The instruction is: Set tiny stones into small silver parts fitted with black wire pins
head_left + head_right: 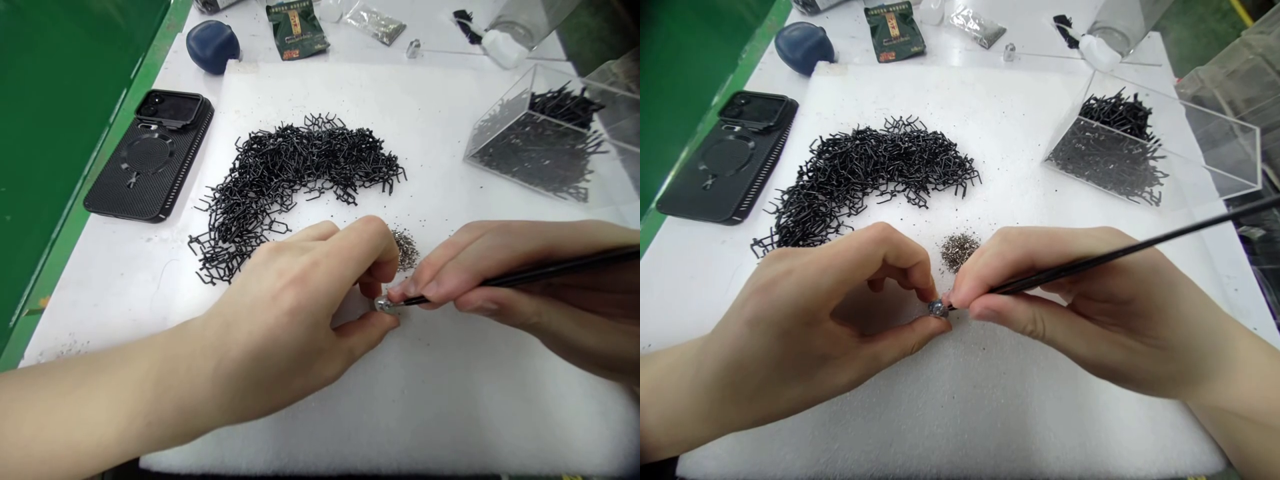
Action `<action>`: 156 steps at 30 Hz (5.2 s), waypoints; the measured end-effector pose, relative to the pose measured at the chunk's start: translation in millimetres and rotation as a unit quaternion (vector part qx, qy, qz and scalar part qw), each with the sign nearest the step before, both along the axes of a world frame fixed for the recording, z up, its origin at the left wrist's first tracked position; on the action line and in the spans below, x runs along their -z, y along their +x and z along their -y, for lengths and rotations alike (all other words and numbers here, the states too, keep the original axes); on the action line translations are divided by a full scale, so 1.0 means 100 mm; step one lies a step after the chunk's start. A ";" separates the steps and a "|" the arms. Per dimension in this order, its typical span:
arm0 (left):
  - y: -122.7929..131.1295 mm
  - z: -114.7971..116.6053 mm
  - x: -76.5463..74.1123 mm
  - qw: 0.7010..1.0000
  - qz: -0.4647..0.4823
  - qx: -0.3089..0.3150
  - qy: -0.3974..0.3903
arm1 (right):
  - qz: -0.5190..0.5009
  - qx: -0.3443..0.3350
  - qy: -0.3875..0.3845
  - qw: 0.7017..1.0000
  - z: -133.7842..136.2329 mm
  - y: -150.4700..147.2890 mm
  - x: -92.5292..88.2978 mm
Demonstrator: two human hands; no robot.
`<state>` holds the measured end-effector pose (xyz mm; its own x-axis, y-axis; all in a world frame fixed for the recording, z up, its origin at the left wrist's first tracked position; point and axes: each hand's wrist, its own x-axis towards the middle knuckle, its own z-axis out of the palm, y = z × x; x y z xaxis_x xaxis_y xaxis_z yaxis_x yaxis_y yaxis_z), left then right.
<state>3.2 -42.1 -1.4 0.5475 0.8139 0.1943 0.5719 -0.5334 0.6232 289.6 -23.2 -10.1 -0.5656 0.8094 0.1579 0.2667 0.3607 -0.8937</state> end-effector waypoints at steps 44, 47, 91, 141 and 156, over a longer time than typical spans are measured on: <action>0.00 0.00 0.01 0.999 0.028 0.003 -0.023 | -0.015 0.001 -0.016 1.000 0.00 -0.01 -0.03; 0.01 0.00 0.00 0.999 0.023 0.003 -0.023 | -0.012 -0.007 -0.010 1.000 -0.01 -0.01 -0.03; 0.00 0.01 -0.02 1.000 0.005 -0.007 -0.017 | -0.020 0.011 -0.020 1.000 0.00 -0.03 -0.02; 0.00 -0.02 0.02 1.000 0.023 0.015 0.000 | 0.018 -0.016 0.018 1.000 0.03 0.03 -0.02; 0.00 -0.02 0.00 1.000 0.003 0.008 0.003 | 0.007 -0.004 0.008 1.000 0.03 0.01 -0.03</action>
